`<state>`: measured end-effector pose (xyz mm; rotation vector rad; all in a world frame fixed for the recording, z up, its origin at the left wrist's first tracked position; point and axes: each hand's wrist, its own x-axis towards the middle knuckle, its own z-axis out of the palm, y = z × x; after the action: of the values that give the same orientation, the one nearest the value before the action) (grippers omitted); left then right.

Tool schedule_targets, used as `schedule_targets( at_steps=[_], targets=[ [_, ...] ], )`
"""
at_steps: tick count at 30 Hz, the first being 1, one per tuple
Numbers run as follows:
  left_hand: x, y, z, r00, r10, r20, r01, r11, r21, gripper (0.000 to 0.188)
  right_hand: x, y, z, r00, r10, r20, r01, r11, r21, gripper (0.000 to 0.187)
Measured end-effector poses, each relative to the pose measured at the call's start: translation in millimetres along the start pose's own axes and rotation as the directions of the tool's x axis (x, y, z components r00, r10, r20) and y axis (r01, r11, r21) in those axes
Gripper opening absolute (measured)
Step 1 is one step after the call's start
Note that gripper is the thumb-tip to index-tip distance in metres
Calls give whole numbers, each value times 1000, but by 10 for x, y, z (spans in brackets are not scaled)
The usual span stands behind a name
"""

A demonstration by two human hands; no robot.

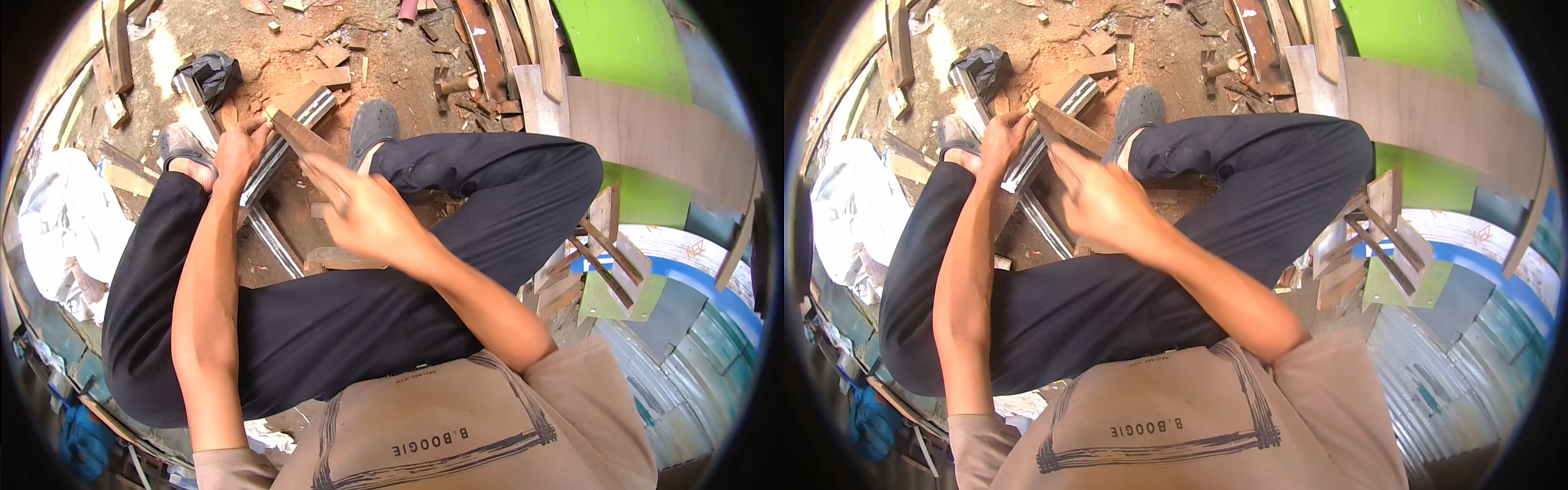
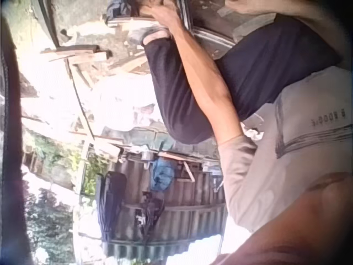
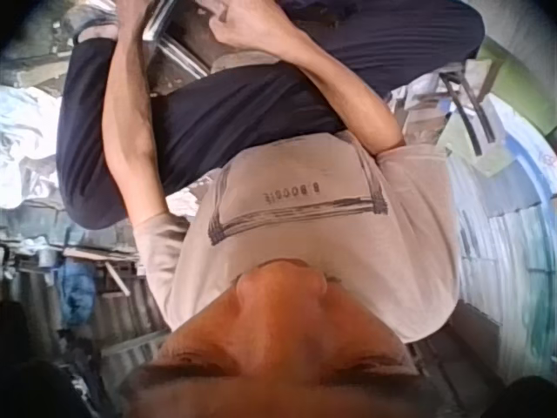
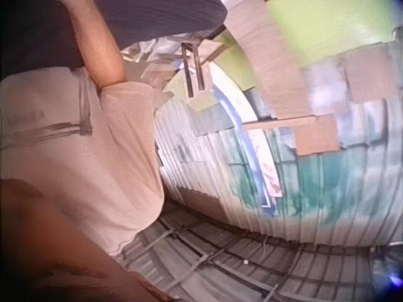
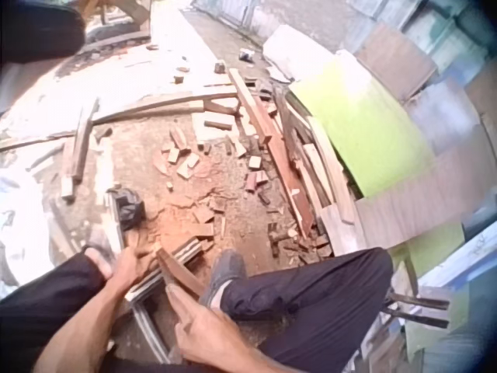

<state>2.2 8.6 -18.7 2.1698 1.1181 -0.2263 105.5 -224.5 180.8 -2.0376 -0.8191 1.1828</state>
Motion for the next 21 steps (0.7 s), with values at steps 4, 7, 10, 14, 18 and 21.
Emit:
schedule_targets(
  at_steps=[4,7,10,14,18,21],
  targets=[
    [-9,-39,-34,999,-25,24,25,1000,-6,44,447,259,357,995,-63,-78,61,998,-21,61],
    [-8,32,-25,1000,23,3,-23,1000,-12,44,-470,-6,-61,997,-62,44,61,998,34,74],
    [-54,7,-41,1000,11,4,-11,998,-58,44,-819,-116,-213,998,-47,48,45,998,37,77],
    [-7,14,-33,999,14,34,-11,996,-86,44,205,74,58,1000,-13,-7,13,999,39,64],
    [-102,5,-28,999,31,25,-29,996,-85,43,170,90,257,999,-5,-34,5,1000,-12,67],
    [-125,45,-62,999,42,-1,-42,994,-100,43,-818,143,-42,987,-151,-63,153,988,34,80]
  ],
)
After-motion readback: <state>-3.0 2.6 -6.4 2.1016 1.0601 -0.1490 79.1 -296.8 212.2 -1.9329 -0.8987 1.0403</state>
